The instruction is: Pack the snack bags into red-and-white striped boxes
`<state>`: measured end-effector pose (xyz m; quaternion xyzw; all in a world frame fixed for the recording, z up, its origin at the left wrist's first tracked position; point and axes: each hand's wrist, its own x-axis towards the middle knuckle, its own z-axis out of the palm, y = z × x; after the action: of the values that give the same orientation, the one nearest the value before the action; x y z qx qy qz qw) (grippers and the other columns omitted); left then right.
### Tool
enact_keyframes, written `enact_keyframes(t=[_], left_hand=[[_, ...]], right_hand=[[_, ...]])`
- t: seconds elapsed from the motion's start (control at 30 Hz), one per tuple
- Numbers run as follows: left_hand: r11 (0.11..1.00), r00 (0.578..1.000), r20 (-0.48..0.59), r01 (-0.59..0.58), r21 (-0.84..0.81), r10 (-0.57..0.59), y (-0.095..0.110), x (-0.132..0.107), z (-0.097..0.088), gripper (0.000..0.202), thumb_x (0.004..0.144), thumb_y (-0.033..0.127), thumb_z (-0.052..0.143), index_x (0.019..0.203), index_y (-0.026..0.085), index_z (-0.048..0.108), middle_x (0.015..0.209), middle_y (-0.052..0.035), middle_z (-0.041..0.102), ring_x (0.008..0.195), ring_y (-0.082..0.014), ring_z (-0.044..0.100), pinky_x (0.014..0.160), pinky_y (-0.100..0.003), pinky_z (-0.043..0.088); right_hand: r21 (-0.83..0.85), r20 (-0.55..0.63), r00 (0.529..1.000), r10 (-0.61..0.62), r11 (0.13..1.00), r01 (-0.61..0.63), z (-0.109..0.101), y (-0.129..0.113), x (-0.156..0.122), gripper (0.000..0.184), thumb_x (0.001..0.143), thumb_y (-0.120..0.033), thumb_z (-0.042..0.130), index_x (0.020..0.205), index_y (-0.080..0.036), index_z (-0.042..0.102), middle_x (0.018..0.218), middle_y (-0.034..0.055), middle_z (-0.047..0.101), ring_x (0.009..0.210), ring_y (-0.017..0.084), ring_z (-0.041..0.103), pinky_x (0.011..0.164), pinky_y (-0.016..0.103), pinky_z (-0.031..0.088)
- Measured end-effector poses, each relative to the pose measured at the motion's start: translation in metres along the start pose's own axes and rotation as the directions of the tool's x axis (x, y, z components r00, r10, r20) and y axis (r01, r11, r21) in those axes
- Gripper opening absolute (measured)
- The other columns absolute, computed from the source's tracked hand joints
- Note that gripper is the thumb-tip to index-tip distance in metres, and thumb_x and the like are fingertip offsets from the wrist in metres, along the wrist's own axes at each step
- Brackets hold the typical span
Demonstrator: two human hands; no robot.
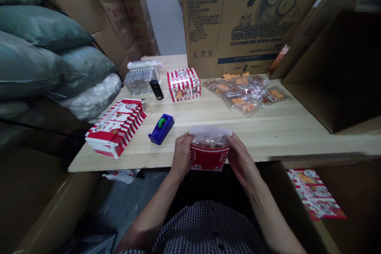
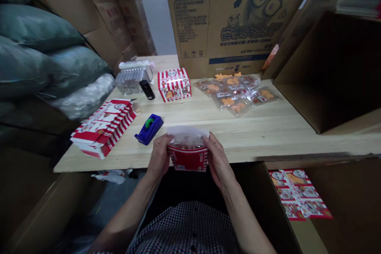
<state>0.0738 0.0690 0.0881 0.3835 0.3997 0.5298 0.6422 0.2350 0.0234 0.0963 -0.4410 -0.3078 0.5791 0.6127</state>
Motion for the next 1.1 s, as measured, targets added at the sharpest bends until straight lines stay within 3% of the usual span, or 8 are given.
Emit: enact_keyframes(t=[0.1,0.27,0.47,0.57,0.7,0.8,0.9,1.1], left_hand=[[0.991,0.989,-0.087,0.119,-0.062,-0.124,0.002,-0.02,0.0,0.015,0.079,0.027,0.064,0.068,0.017,0.062,0.06,0.0046,0.06,0.058,-0.0119,0.054,0.059,-0.023,0.042],[0.905,0.881,-0.212,0.4,-0.147,-0.424,-0.018,-0.05,-0.016,0.013,0.075,0.028,0.069,0.079,0.017,0.067,0.073,0.0029,0.069,0.07,-0.015,0.062,0.07,-0.027,0.049],[0.824,0.832,-0.005,0.548,-0.143,-0.555,-0.048,-0.071,-0.033,0.017,0.074,0.026,0.069,0.085,0.013,0.072,0.072,-0.0005,0.072,0.063,-0.0149,0.062,0.064,-0.026,0.047],[0.836,0.843,0.055,0.539,-0.104,-0.536,-0.054,-0.069,-0.041,0.014,0.071,0.019,0.069,0.084,0.013,0.074,0.066,0.0003,0.069,0.055,-0.0113,0.058,0.057,-0.022,0.043],[0.867,0.857,0.159,0.499,-0.013,-0.491,-0.053,-0.059,-0.051,0.021,0.072,0.015,0.068,0.091,0.014,0.078,0.078,-0.0053,0.075,0.065,-0.0145,0.065,0.064,-0.023,0.049],[0.868,0.815,0.321,0.494,0.049,-0.482,-0.047,-0.053,-0.057,0.025,0.079,0.023,0.069,0.101,0.016,0.079,0.098,-0.011,0.077,0.087,-0.0217,0.071,0.085,-0.032,0.052],[0.878,0.757,0.45,0.448,0.169,-0.473,-0.042,-0.049,-0.062,0.036,0.083,0.032,0.069,0.116,0.019,0.074,0.116,-0.0128,0.074,0.107,-0.026,0.069,0.099,-0.038,0.047],[0.873,0.766,0.418,0.42,0.249,-0.488,-0.046,-0.043,-0.067,0.038,0.085,0.033,0.07,0.12,0.018,0.072,0.121,-0.0131,0.072,0.115,-0.0285,0.066,0.106,-0.045,0.044]], right_hand=[[0.046,0.043,0.989,0.139,0.989,-0.14,-0.005,-0.001,-0.027,0.045,0.092,-0.059,0.054,0.119,-0.026,0.067,0.106,0.006,0.075,0.111,0.027,0.066,0.097,0.045,0.051],[0.037,0.071,0.962,0.264,0.963,-0.267,-0.024,0.022,-0.055,0.035,0.091,-0.052,0.056,0.105,-0.024,0.073,0.094,0.0045,0.077,0.103,0.025,0.068,0.092,0.044,0.053],[-0.103,-0.095,0.96,0.263,0.957,-0.272,-0.042,0.048,-0.07,0.023,0.084,-0.043,0.066,0.092,-0.023,0.074,0.086,0.0047,0.076,0.089,0.026,0.07,0.081,0.043,0.057],[-0.143,-0.21,0.953,0.219,0.957,-0.252,-0.045,0.042,-0.082,0.02,0.083,-0.039,0.068,0.096,-0.025,0.073,0.092,0.0033,0.075,0.086,0.024,0.071,0.08,0.042,0.059],[-0.168,-0.156,0.971,0.18,0.964,-0.205,-0.049,0.033,-0.084,0.022,0.084,-0.037,0.067,0.102,-0.027,0.074,0.107,0.0048,0.074,0.096,0.025,0.07,0.089,0.042,0.058],[-0.09,-0.077,0.968,0.238,0.965,-0.245,-0.054,0.042,-0.07,0.012,0.077,-0.032,0.072,0.083,-0.024,0.078,0.092,0.0067,0.077,0.089,0.027,0.072,0.085,0.042,0.058],[0.009,-0.056,0.965,0.254,0.967,-0.254,-0.059,0.055,-0.057,0.012,0.076,-0.027,0.069,0.08,-0.02,0.079,0.099,0.0086,0.078,0.103,0.029,0.07,0.094,0.044,0.053],[0.022,0.08,0.947,0.311,0.949,-0.313,-0.064,0.054,-0.061,0.03,0.084,-0.036,0.063,0.105,-0.021,0.078,0.124,0.0106,0.071,0.118,0.03,0.064,0.107,0.048,0.044]])
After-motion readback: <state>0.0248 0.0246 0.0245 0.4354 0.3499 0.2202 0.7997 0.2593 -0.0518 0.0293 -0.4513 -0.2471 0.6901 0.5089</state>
